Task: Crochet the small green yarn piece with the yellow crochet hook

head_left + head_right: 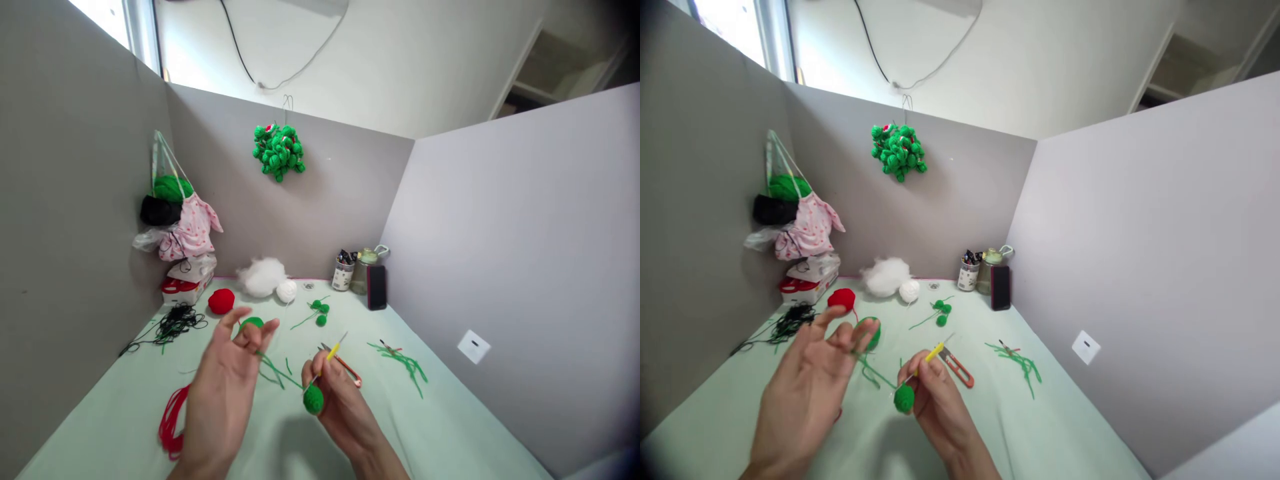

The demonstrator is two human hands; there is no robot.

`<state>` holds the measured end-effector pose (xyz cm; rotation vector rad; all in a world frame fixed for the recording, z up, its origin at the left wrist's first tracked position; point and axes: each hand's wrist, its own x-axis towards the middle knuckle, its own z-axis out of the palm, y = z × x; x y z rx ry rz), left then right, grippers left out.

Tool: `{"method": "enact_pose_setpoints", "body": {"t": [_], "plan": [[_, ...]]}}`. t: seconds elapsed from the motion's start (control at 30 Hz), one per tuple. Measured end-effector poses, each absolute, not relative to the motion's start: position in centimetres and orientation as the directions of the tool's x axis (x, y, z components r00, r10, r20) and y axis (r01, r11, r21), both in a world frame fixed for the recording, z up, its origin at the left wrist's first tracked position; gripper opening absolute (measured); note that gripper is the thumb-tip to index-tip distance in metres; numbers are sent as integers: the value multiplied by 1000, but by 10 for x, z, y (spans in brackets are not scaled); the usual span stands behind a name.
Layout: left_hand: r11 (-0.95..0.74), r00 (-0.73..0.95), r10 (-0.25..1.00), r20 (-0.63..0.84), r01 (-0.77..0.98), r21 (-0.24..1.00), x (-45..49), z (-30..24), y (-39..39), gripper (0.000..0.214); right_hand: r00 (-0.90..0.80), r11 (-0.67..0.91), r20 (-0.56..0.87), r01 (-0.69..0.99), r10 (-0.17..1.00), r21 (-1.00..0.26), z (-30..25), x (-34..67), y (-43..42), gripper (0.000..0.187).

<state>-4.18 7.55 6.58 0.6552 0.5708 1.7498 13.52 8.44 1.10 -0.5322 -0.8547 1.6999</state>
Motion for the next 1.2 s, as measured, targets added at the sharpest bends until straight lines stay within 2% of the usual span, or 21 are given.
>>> {"method": "enact_pose_setpoints", "body": {"t": [0.03,0.07,0.1,0.13,0.2,0.23,0.33,0.47,0.63,0.73,0.87,0.97,1.03,1.1,1.2], "plan": [[-370,-217,929,300,-501,782,-42,53,78,37,-282,-128,67,-620,957,-774,10,135,85,44],[-446,-119,895,430,-286,848,-41,41,80,44,-261,-115,63,-613,963,-782,10,136,85,44],[-505,-66,863,501,-121,854,-38,28,81,47,-232,-94,63,-606,971,-790,9,136,86,44],[-517,-31,856,517,-18,856,-35,17,80,44,-200,-68,65,-596,978,-800,8,135,86,44],[-438,-11,898,439,48,898,-29,1,77,31,-150,-29,66,-556,987,-831,3,134,88,44],[-357,-19,934,358,27,934,-26,-5,75,28,-127,-17,61,-534,990,-845,0,134,89,44],[-142,63,987,148,-91,986,-26,-12,72,45,-61,3,39,-498,997,-867,-14,132,93,43],[-11,132,991,34,-171,985,-32,-14,78,46,27,97,94,-429,995,-898,-26,132,95,41],[140,169,983,-70,-454,880,-30,-16,84,50,4,131,138,-354,990,-926,-29,134,95,42],[184,205,975,-89,-505,843,-29,-14,84,52,-28,121,143,-395,989,-911,-34,135,98,45],[198,269,961,-71,-481,854,-35,-9,85,56,-94,70,123,-433,988,-899,-33,133,98,48],[230,358,931,-67,-435,871,-44,-4,86,59,-152,-21,59,-478,987,-878,-22,133,90,46],[246,394,916,-78,-397,884,-50,-1,87,53,-197,-89,18,-520,980,-850,-13,134,84,44],[244,363,926,-100,-377,894,-59,3,88,45,-248,-142,0,-554,969,-820,-5,136,80,44],[163,153,982,-108,-415,895,-78,9,92,41,-304,-190,-3,-587,953,-787,1,140,77,43]]}}
